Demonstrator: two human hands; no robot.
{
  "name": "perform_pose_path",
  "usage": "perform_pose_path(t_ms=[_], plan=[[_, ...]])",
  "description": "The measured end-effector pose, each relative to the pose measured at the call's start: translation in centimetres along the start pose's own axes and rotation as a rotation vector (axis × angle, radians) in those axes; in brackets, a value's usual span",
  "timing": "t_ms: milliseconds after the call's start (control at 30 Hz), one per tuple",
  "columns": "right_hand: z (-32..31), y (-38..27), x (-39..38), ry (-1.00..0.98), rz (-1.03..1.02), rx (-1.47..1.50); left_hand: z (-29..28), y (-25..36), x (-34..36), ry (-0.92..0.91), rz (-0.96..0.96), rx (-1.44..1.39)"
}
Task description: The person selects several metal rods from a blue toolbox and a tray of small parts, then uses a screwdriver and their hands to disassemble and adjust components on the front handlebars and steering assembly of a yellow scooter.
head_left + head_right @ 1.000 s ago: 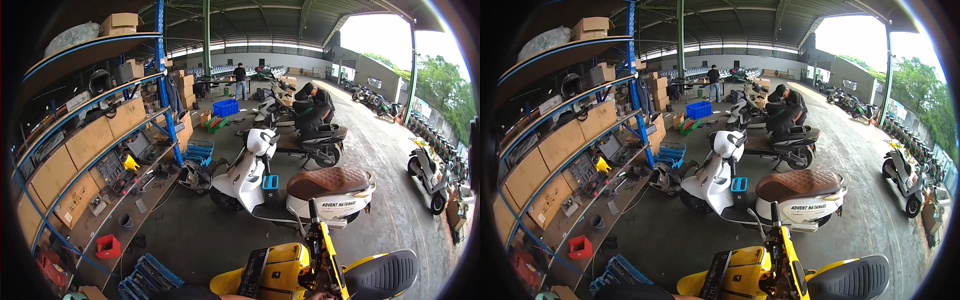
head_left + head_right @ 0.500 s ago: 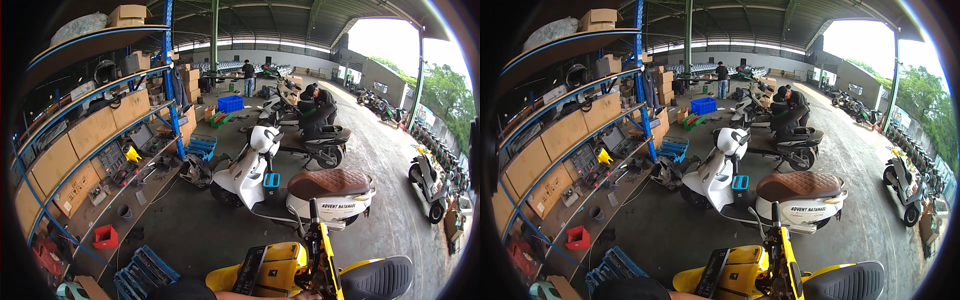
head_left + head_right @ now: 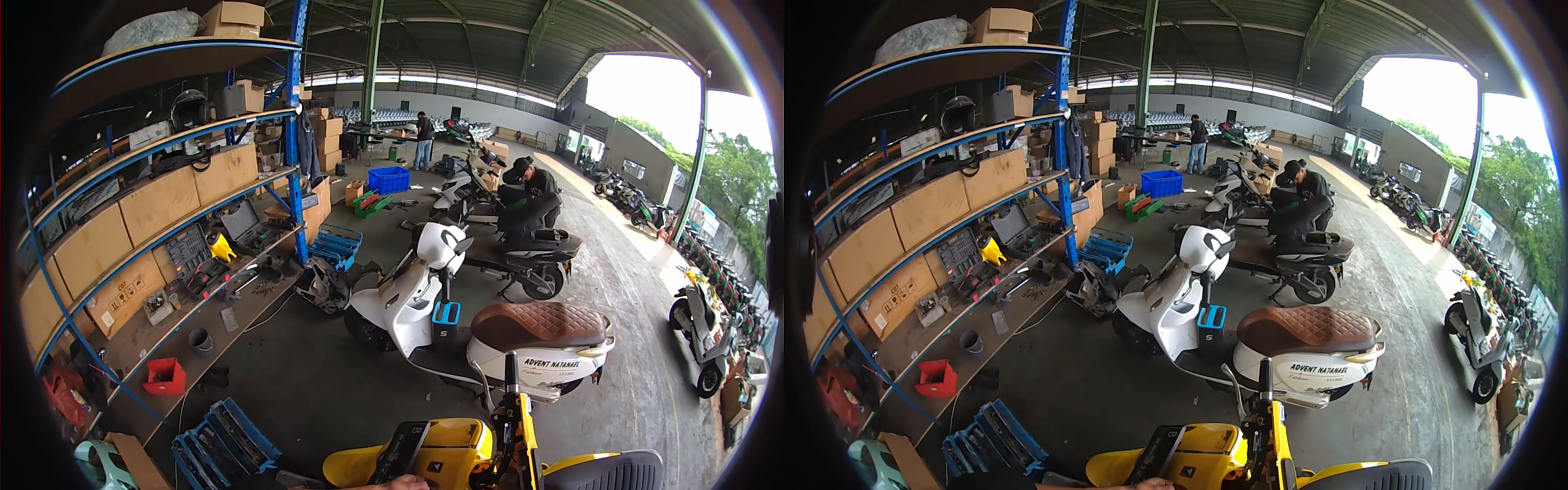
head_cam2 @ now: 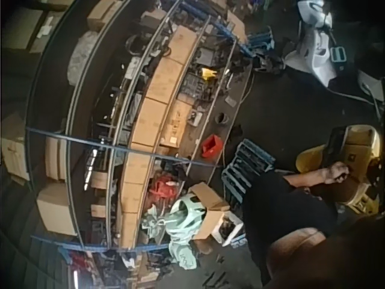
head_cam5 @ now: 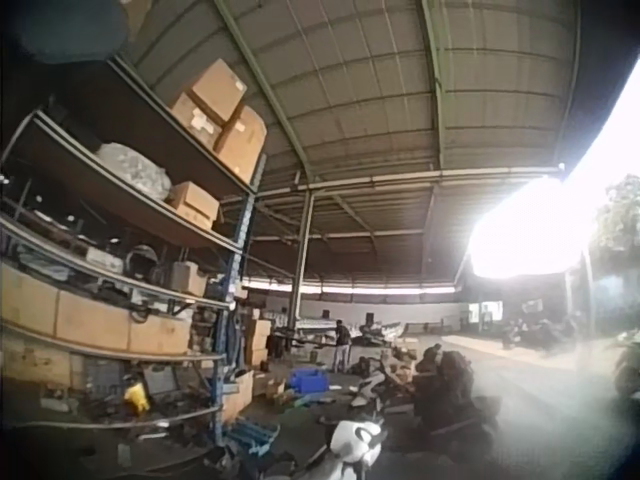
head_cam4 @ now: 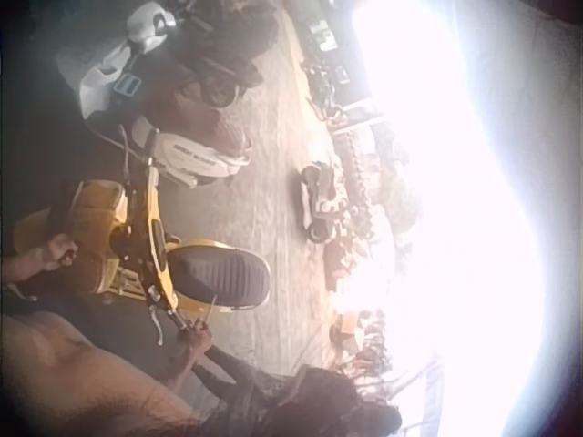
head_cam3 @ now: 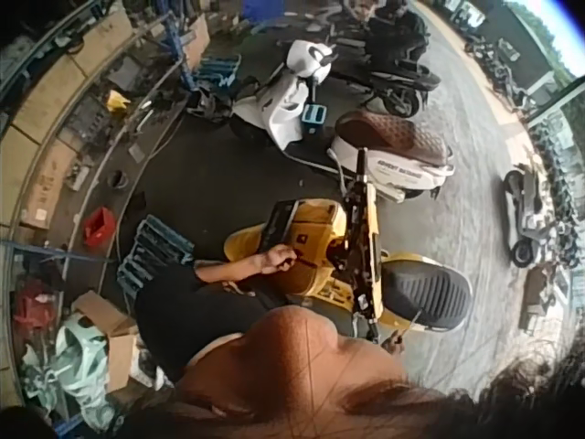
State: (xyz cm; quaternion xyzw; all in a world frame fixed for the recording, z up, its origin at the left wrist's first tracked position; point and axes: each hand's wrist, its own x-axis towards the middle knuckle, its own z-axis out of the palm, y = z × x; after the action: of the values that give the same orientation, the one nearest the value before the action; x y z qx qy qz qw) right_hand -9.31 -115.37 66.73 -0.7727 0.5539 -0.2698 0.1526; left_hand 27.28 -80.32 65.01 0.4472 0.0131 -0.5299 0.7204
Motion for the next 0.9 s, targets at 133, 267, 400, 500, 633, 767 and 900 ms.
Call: perform_pose_path(t_ms=[133, 267, 400, 500, 633, 767, 900], plan=[[5.6, 3.4, -0.3, -0.001, -0.212, -0.345, 1.1, 2.3, -1.6, 0.125, 0.057, -0.093], [8.6, 5.1, -1.8, 0.024, -0.319, -0.505, -0.8, 2.9, -3.4, 0.113, 0.223, -0.067], [7.2, 1.6, -2.5, 0.058, -0.170, -0.390, -1.5, 2.9, -4.7, 0.071, 0.244, 0.031], [9.4, 5.9, -1.9, 0.262, -0.452, -0.323, -2.1, 2.7, -3.8, 0.127, 0.122, -0.012], [14.5, 23.0, 1.6, 0.053, -0.132, 0.587, 0.1, 4.8, -2.3, -0.016, 0.114, -0.039], [15.4, 20.0, -0.2, 0.122, -0.296, 0.108, -0.4, 6.2, -3.1, -0.006, 0.154, -0.040], [14.1, 15.2, 1.9, 0.190, -0.430, -0.299, -3.9, 5.0, -2.8, 0.039, 0.293, -0.042]])
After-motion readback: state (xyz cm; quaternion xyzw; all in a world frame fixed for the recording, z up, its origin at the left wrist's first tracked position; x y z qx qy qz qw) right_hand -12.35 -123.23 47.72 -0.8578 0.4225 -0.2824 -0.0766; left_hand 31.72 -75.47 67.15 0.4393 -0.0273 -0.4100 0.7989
